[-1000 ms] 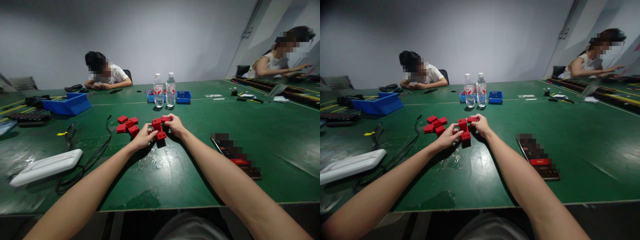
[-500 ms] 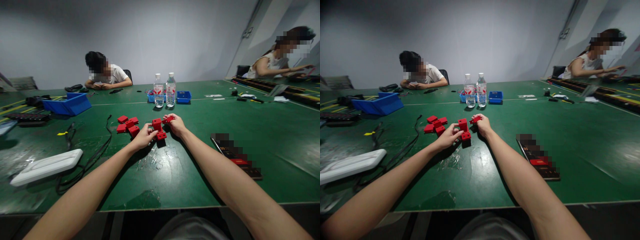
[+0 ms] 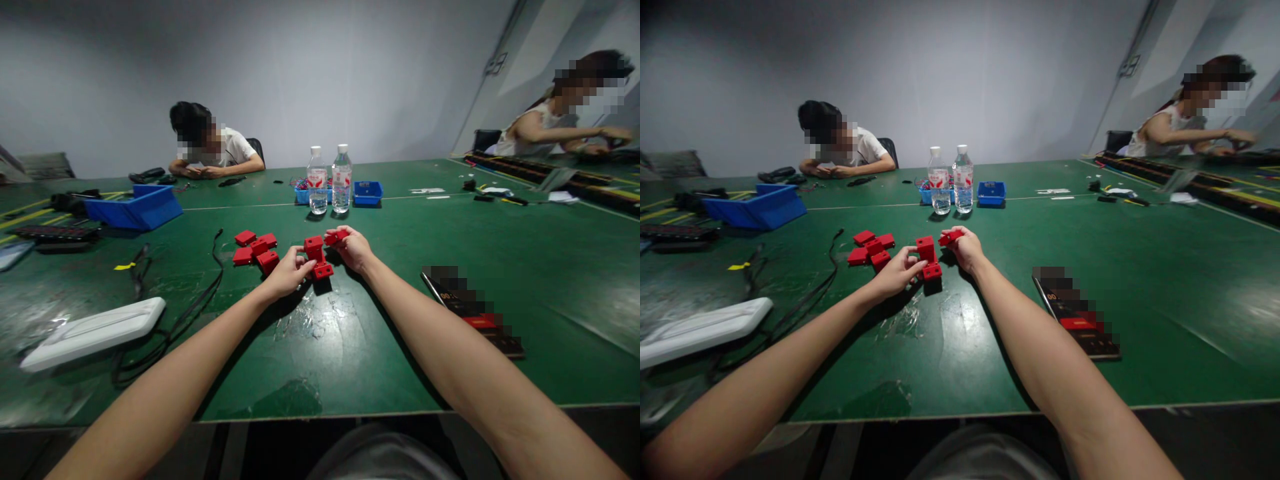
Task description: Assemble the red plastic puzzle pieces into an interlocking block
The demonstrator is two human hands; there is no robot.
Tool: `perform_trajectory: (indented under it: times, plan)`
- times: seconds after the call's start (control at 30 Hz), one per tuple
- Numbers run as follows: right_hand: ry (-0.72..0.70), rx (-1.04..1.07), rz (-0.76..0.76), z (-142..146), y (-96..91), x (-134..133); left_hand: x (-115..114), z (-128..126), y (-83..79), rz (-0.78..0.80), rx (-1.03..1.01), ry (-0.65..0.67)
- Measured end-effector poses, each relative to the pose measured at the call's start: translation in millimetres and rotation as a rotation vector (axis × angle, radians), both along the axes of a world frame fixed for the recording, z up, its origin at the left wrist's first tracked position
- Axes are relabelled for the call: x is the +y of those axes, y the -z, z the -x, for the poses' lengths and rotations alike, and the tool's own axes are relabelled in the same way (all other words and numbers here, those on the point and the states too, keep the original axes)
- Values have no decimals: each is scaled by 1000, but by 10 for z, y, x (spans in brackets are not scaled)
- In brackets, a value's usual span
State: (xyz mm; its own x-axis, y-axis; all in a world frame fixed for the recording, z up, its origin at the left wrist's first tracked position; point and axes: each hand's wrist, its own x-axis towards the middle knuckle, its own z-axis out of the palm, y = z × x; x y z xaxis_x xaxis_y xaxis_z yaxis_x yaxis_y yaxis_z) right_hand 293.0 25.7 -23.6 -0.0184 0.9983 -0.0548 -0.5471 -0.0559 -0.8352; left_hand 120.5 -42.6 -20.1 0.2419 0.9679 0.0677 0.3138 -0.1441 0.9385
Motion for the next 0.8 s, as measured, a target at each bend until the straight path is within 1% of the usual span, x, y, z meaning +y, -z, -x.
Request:
perform_trajectory:
  times: [0.2,0.37,0.47,0.6,0.73,0.8]
  plan:
    - [-24,3,9,4,-5,-9,5,6,8,6,-1,14]
    - [-44,14,-82,-1,-17,-60,3,-6,3,8,11,-7]
    - [-90,29,-136,-20,-43,-102,1,-6,2,15,15,-10]
    - [-141,36,-166,-33,-64,-129,-5,-7,-5,16,10,-3]
    - [-112,51,-173,-30,-61,-113,-9,-11,-12,21,18,-9]
    - [-75,75,-143,-28,-65,-94,-7,-8,-8,22,17,-11]
